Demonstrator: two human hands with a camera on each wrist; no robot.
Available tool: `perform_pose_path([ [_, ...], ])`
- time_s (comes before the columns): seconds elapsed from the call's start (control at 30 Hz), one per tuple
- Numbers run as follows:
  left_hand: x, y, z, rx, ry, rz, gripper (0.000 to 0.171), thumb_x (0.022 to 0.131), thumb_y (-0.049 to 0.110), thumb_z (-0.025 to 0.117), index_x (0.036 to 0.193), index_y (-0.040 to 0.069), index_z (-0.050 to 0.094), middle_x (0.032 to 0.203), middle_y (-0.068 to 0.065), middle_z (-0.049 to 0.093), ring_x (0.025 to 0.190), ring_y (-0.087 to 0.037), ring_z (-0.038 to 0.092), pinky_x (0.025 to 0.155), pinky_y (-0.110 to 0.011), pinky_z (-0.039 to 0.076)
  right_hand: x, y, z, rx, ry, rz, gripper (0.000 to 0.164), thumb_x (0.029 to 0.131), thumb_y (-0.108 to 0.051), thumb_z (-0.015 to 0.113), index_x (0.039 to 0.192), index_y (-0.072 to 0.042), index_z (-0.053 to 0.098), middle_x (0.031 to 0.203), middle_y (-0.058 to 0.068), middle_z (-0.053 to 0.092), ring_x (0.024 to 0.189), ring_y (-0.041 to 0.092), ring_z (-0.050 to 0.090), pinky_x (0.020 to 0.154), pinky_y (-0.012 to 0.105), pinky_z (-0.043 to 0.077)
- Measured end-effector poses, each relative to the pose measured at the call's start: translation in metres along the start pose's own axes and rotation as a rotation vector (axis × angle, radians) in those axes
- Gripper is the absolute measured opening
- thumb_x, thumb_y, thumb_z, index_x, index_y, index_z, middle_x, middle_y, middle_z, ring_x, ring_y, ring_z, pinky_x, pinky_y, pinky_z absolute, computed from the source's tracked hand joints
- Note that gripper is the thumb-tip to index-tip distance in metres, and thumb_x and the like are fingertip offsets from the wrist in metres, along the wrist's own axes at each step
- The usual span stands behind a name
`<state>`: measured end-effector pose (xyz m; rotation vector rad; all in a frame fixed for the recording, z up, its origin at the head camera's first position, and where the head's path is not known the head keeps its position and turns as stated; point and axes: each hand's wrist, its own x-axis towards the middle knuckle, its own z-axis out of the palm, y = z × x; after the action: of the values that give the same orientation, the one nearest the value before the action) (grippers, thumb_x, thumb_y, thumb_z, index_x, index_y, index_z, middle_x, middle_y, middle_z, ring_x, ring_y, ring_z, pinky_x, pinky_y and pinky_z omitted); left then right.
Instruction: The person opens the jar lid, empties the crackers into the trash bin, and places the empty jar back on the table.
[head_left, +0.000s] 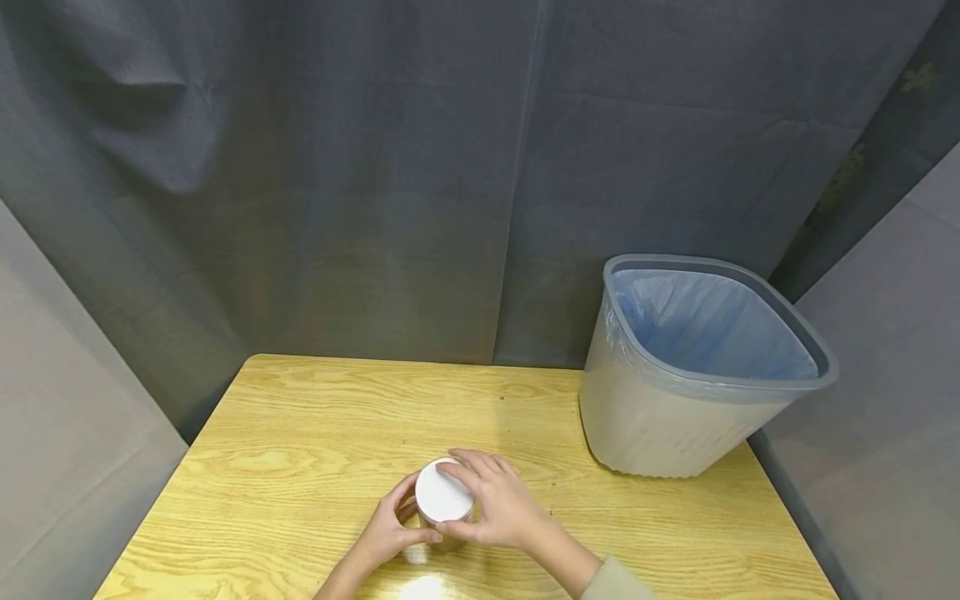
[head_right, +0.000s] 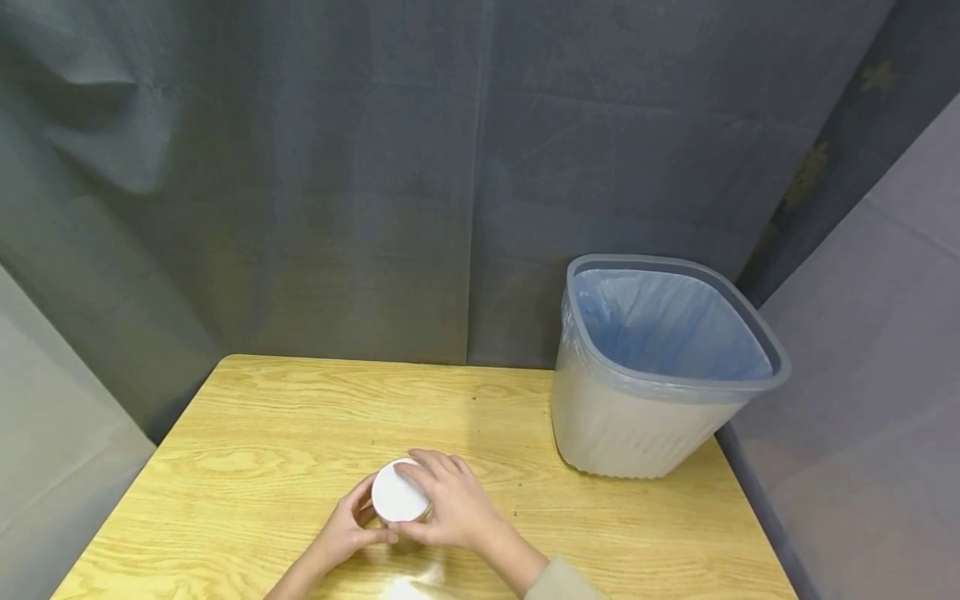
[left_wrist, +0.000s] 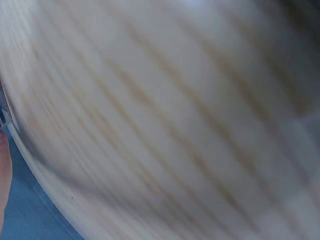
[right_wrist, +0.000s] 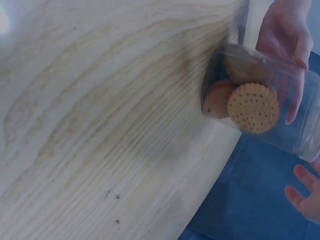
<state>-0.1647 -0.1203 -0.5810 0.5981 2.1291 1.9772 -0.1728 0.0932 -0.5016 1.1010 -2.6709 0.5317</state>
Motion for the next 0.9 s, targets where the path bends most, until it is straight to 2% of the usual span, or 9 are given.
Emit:
perform_pose_path([
  [0.13,0.001,-0.008,-0.001,0.013,0.008,-0.012,0.08,0.07,0.003,0.077,0.138,0.008,0.034,0.135,-0.011,0.042,0.115,-0.001,0.043,0.102,-0.046,0.036,-0.002,-0.001,0.004,-0.029,0.023,0.026,0.071,0.077,-0.07,0.05,0.132,-0.025,0.044,0.135,0.004,0.044,0.119,0.026,0.046,0.093,0.051,0.043],
  [0.43,-0.002,0.016,0.0,0.017,-0.004,-0.006,0.079,0.071,0.009,0.077,0.137,0.004,0.034,0.132,-0.015,0.044,0.115,-0.003,0.044,0.101,-0.048,0.037,-0.005,-0.006,0.011,-0.067,0.09,0.055,0.074,0.072,-0.069,0.056,0.129,-0.023,0.048,0.131,0.005,0.048,0.118,0.024,0.046,0.094,0.051,0.042],
  [0.63,-0.003,0.021,0.002,0.006,0.004,-0.008,0.077,0.072,0.008,0.076,0.136,0.003,0.035,0.132,-0.016,0.044,0.115,-0.005,0.045,0.101,-0.046,0.037,-0.006,-0.008,0.015,-0.087,0.111,0.063,0.07,0.075,-0.068,0.054,0.128,-0.023,0.049,0.13,0.005,0.049,0.117,0.023,0.047,0.095,0.049,0.041],
  [0.9,-0.002,0.02,0.002,-0.017,0.007,-0.016,0.077,0.071,0.006,0.077,0.136,0.003,0.036,0.133,-0.016,0.043,0.114,-0.001,0.044,0.103,-0.046,0.035,-0.006,-0.008,0.017,-0.072,0.136,0.068,0.066,0.078,-0.066,0.053,0.127,-0.022,0.05,0.129,0.005,0.049,0.115,0.023,0.047,0.094,0.047,0.042],
])
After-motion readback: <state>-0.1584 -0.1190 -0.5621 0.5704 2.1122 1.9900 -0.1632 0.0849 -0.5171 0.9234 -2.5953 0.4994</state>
